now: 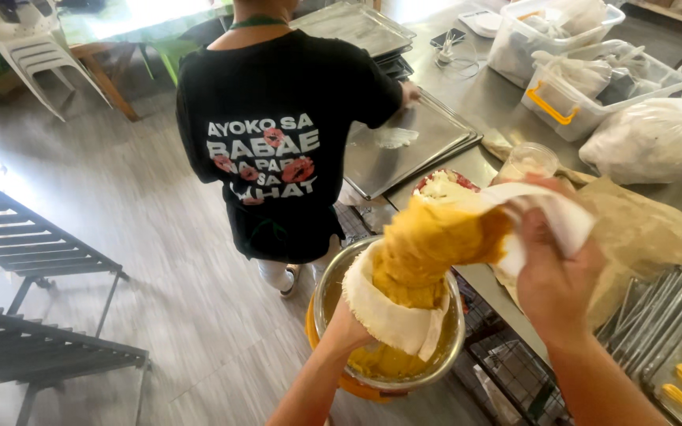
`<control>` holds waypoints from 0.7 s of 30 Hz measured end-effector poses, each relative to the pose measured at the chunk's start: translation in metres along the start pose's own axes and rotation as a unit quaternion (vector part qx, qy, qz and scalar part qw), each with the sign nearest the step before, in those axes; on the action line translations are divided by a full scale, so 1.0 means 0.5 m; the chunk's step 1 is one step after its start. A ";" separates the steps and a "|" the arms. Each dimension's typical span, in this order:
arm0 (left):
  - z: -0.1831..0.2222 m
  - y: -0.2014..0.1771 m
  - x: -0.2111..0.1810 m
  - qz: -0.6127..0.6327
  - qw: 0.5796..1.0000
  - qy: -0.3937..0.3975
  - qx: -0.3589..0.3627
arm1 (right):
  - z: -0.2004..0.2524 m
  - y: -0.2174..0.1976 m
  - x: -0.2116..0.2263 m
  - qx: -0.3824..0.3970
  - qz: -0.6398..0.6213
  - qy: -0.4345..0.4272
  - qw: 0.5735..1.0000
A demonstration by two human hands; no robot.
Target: The person pipes dough onto a metal tray, places the tray into a rack, and then refills the pastry bag with more dough from a bucket.
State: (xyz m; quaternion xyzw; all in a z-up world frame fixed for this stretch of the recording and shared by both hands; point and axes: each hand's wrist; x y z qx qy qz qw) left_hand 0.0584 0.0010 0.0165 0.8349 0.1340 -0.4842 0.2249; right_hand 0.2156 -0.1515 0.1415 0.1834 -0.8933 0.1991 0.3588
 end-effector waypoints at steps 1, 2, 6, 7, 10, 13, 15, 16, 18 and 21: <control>0.003 0.000 0.003 -0.042 0.999 0.011 0.007 | 0.002 -0.006 0.003 -0.003 0.040 -0.010 0.999; 0.000 -0.003 0.004 -0.086 0.996 0.026 0.013 | 0.000 -0.006 0.004 -0.002 0.038 -0.001 0.999; -0.002 0.002 0.002 -0.043 0.999 0.028 0.005 | 0.001 -0.022 0.022 -0.043 -0.012 0.008 0.999; -0.002 0.006 0.000 -0.057 0.997 0.044 0.010 | 0.001 -0.023 0.028 -0.060 -0.035 0.002 0.998; 0.000 0.011 -0.007 -0.028 0.999 0.019 0.016 | 0.009 -0.021 0.048 0.009 0.136 0.017 0.991; -0.010 0.011 -0.006 0.009 0.999 -0.011 0.030 | 0.007 -0.017 0.065 -0.079 0.053 -0.060 0.994; -0.004 0.009 -0.004 0.009 0.999 -0.003 0.033 | 0.006 -0.011 0.072 -0.039 0.061 -0.078 0.994; -0.005 0.004 -0.002 0.001 0.999 0.012 0.035 | 0.006 -0.007 0.074 -0.002 0.077 -0.082 0.994; -0.010 0.001 0.009 0.019 0.999 0.019 0.032 | 0.005 -0.004 0.070 -0.082 -0.011 -0.107 0.991; -0.010 0.001 0.029 0.094 0.996 0.001 0.009 | 0.007 -0.005 0.064 -0.035 0.025 -0.095 0.995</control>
Point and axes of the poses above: each hand's wrist, its own z-axis away from the middle knuckle, its own y-axis out of the palm, x = y × z, and after that the axes turned 6 degrees about z, right-handed
